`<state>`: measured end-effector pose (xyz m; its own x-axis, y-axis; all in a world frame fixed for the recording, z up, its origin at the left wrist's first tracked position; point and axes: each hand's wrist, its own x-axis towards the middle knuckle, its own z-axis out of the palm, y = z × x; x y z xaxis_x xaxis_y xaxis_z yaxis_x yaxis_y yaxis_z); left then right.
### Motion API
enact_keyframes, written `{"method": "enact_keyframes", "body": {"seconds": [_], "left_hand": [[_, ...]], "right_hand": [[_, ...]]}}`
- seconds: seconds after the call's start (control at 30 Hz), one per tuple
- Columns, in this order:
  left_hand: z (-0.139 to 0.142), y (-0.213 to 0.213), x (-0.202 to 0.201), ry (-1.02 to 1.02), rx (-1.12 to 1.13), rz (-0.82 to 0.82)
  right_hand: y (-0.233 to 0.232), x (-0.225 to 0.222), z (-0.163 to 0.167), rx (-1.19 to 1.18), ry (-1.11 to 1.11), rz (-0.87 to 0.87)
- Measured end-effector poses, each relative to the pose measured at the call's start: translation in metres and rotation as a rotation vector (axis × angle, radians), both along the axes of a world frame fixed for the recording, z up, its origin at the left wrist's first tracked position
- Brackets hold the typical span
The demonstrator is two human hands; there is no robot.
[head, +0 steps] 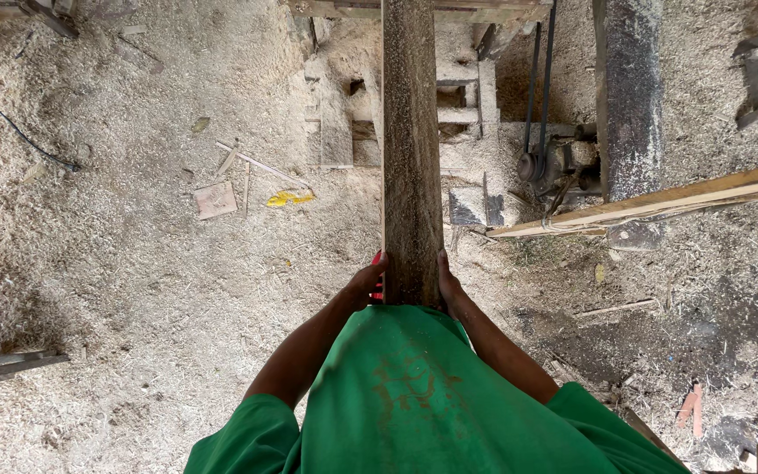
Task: The person carries a long wooden plank across a sawdust-covered workshop, sets it down on the ground, then picks up another long plank and carries it toward a pile of scrap wood strips.
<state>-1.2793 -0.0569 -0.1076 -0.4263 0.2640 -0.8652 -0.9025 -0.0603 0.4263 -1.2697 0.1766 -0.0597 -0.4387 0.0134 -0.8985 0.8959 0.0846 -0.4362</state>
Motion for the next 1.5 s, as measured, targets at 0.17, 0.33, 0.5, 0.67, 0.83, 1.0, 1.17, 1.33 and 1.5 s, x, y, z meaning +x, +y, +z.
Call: {"method": "enact_keyframes", "body": {"seconds": [0.17, 0.33, 0.5, 0.67, 0.83, 1.0, 1.17, 1.33, 1.5], "left_hand": [[0.001, 0.0, -0.005, -0.042, 0.002, 0.016], [0.003, -0.002, -0.009, -0.021, 0.026, 0.003], [0.001, -0.003, -0.013, -0.034, 0.036, -0.014], [0.004, -0.001, -0.015, -0.026, 0.032, 0.001], [0.008, -0.001, -0.018, -0.019, 0.044, 0.012], [0.007, 0.002, -0.02, 0.068, 0.069, 0.027], [0.009, 0.01, -0.016, 0.072, -0.043, -0.008], [0.016, 0.011, -0.006, 0.128, -0.032, -0.04], [0.017, 0.017, 0.006, 0.12, -0.05, -0.046]], "right_hand": [[0.001, -0.003, -0.004, -0.007, 0.029, -0.001], [0.003, -0.008, -0.007, -0.063, 0.064, -0.001], [0.002, -0.012, -0.005, 0.012, 0.015, 0.034], [0.002, -0.016, -0.005, 0.035, 0.005, 0.038], [0.004, -0.019, -0.01, 0.007, 0.024, 0.028], [0.005, -0.019, -0.01, -0.039, 0.098, 0.031], [0.002, -0.007, 0.004, 0.069, 0.03, 0.005], [0.004, 0.003, 0.018, -0.02, 0.018, -0.056], [0.009, 0.022, 0.017, -0.194, 0.083, -0.154]]}}
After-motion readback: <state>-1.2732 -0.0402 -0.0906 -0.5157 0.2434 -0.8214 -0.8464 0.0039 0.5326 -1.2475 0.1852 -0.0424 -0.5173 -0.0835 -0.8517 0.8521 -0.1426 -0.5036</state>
